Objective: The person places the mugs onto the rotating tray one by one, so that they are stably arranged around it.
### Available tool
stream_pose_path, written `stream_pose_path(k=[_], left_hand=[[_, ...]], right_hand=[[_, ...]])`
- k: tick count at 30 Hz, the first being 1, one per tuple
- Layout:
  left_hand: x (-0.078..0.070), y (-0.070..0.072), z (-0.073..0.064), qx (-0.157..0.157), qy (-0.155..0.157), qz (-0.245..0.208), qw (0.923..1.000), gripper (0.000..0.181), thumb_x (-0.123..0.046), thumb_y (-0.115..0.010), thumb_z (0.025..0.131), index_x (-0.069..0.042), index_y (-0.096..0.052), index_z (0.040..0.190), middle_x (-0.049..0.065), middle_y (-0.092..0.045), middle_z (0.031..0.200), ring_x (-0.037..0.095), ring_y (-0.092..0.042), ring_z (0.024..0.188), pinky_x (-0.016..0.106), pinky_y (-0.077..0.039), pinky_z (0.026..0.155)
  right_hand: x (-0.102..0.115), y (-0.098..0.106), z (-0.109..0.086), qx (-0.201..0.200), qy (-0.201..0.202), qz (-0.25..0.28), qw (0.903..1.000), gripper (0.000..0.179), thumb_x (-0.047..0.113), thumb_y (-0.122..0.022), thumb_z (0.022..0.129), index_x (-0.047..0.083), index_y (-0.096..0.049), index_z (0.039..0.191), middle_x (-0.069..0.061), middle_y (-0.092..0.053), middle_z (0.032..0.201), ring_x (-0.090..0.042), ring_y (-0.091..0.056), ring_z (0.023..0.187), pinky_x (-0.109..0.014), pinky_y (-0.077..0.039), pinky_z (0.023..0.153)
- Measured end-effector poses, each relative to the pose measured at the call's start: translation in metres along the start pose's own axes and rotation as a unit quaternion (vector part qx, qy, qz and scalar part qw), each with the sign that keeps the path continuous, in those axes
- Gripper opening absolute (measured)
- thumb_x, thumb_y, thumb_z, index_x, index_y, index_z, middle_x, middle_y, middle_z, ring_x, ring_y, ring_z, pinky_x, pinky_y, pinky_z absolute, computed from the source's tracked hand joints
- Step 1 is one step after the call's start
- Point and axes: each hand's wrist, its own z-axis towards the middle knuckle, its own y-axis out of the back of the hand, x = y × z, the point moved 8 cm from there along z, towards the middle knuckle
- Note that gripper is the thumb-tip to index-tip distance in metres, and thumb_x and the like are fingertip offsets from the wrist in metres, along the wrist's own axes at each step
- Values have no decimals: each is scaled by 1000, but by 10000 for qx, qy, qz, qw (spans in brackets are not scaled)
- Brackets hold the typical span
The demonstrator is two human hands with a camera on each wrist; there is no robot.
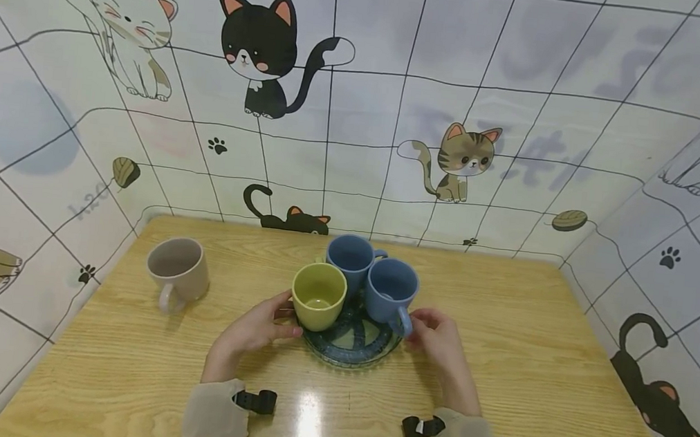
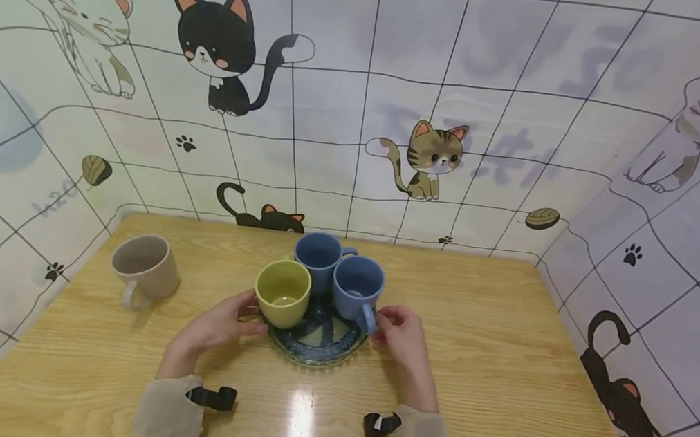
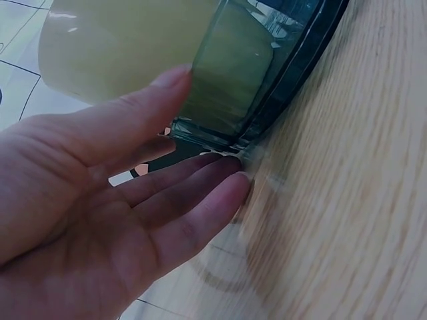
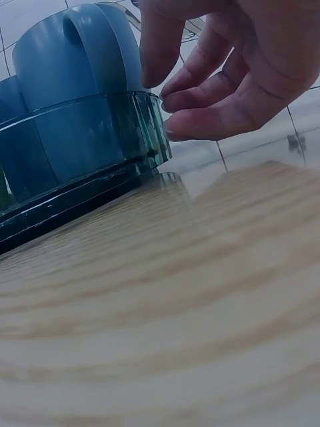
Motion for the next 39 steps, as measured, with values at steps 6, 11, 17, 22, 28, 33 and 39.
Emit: stream_pose_path(k=[6,11,17,22,28,33,39], left_hand=[[-2,2,-2,-200,149,-23,9997,78,-8,-71,90,-4,-28,153,21,-49,139,40,-46,129,55,-37,104],[1,9,-9,-429,409,-36,9982,78,-19,-71,92,-5,-26,154,22,-48,140,40,-48,127,52,-45,97],[2,18,-19,-579,566,110,9967,70,-20,-63,98,-5,-25,154,26,-43,144,41,-47,128,43,-52,88],[-4,34,-35,-936,508,598,9925,62,-22,-60,99,-5,-32,152,24,-49,139,39,-51,124,44,-53,87],[-24,70,-59,-2064,-51,1461,9675,41,-16,-57,100,-2,-51,138,17,-65,117,34,-60,110,50,-49,89],[-34,92,-83,-2859,-304,1993,9368,33,-13,-59,99,-2,-59,130,14,-66,113,29,-62,102,40,-51,79],[-40,113,-112,-3997,-553,2462,8812,29,2,-70,87,5,-64,115,23,-61,106,33,-58,87,35,-47,68]], right_hand=[[-9,-1,4,89,-162,207,9996,19,-3,-55,96,-11,-59,112,-15,-62,89,-23,-66,69,-35,-58,64],[-12,-1,6,52,-147,247,9996,19,-3,-56,95,-11,-59,112,-14,-62,88,-23,-66,68,-34,-58,63],[-10,0,4,19,-60,291,9996,18,-4,-57,95,-12,-59,111,-15,-63,89,-22,-66,69,-35,-58,64],[-8,-3,2,78,-52,353,9993,17,-4,-58,94,-12,-59,109,-16,-63,92,-20,-64,70,-37,-58,65],[-8,-4,3,72,21,383,9992,16,-4,-58,94,-12,-60,108,-17,-63,92,-20,-63,69,-37,-58,64],[-10,-1,4,3,-35,412,9991,16,-4,-57,95,-11,-60,109,-17,-62,92,-20,-64,69,-35,-58,64],[-14,-2,3,56,-88,350,9993,16,-4,-56,95,-10,-59,110,-17,-62,91,-23,-64,69,-35,-58,62]])
